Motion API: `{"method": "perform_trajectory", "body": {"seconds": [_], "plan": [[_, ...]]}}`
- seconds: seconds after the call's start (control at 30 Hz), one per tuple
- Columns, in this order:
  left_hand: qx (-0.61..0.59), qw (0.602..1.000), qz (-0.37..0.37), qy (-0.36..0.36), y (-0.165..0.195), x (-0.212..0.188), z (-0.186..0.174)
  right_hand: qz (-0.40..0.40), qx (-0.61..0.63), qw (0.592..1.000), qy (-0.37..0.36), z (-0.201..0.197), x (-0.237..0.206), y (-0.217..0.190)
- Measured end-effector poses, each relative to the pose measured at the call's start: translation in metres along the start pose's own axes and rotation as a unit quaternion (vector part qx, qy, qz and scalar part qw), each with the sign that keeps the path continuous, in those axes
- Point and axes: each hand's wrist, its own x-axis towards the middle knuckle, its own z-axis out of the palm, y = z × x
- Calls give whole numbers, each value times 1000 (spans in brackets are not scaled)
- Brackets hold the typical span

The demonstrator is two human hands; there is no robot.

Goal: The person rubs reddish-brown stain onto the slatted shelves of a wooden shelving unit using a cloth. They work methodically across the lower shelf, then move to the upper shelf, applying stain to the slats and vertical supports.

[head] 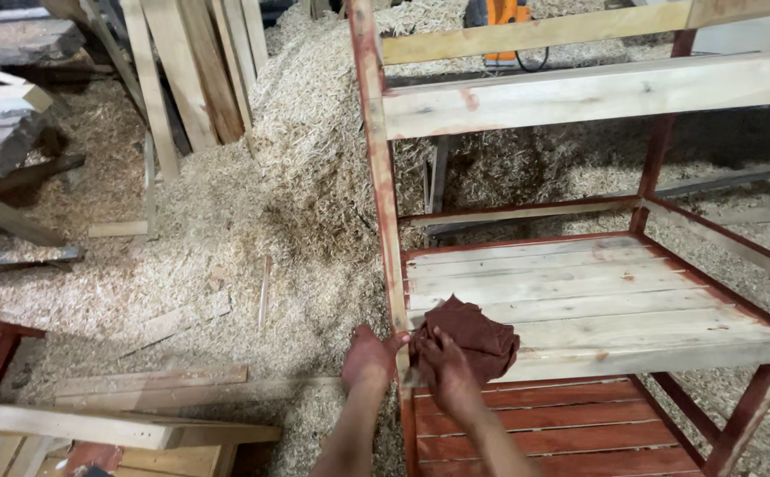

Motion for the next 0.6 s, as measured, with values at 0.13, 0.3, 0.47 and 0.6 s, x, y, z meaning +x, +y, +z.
{"method": "perform_trajectory", "body": {"seconds": [0.13,0.3,0.47,0.6], "plan": [[15,1000,26,8,-7,12,7,76,-21,997,-1,10,-5,-20],[14,998,48,30,-23,41,25,337,167,922,-93,20,4,-23],[-35,990,106,85,-40,67,50,506,554,661,2,22,1,-40],[-357,930,73,49,-43,82,48,521,504,689,12,17,27,-63]]}}
